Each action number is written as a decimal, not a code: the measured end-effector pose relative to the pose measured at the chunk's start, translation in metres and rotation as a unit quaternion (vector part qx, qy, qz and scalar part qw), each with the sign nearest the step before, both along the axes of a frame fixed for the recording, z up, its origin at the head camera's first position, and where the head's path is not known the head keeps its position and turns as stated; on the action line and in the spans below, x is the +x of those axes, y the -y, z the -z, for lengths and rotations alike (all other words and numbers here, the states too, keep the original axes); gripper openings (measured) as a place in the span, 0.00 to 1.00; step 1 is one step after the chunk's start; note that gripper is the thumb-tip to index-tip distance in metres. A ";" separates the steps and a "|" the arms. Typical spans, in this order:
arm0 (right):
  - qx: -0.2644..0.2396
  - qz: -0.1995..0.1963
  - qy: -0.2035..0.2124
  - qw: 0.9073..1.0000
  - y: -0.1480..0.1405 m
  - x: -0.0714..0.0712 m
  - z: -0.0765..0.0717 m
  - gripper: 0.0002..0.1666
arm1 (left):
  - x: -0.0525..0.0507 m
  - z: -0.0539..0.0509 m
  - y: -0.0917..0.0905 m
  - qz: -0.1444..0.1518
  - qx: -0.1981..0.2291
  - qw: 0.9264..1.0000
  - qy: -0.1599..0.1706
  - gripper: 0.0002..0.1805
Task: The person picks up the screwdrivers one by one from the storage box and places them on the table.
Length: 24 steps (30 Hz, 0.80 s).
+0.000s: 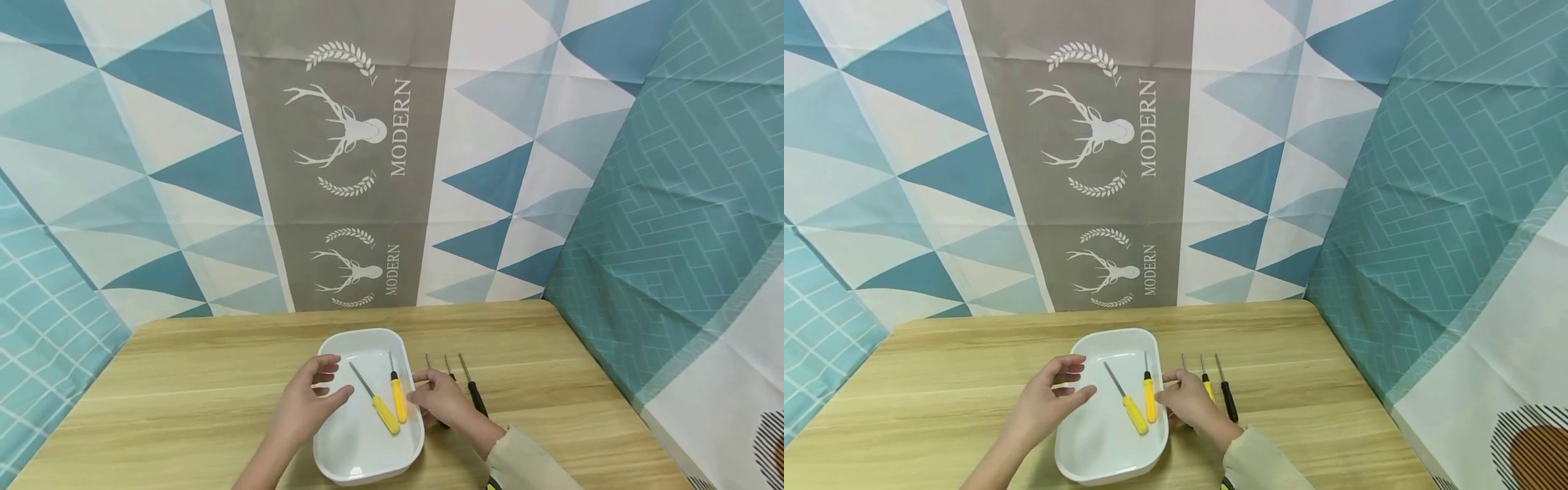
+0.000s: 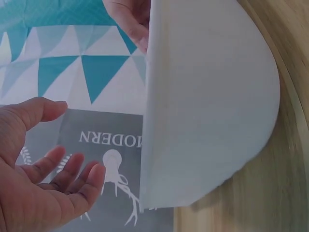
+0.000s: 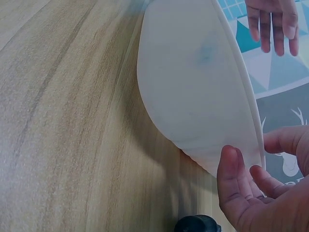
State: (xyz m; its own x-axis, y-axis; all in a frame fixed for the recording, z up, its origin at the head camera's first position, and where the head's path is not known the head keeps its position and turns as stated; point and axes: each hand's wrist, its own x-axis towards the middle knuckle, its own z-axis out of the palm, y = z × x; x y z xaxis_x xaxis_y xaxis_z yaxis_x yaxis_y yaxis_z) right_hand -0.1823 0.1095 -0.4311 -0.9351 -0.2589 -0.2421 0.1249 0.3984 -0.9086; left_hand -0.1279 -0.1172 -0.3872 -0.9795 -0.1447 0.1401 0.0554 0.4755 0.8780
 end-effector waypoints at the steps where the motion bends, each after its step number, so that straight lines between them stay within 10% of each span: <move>1: -0.001 0.002 0.003 1.000 0.000 0.000 0.001 0.26 | -0.001 0.001 -0.001 0.002 -0.003 1.000 0.000 0.26; 24: 0.001 0.000 -0.001 1.000 0.000 0.000 0.000 0.26 | -0.017 0.016 -0.023 0.017 0.007 0.997 0.077 0.27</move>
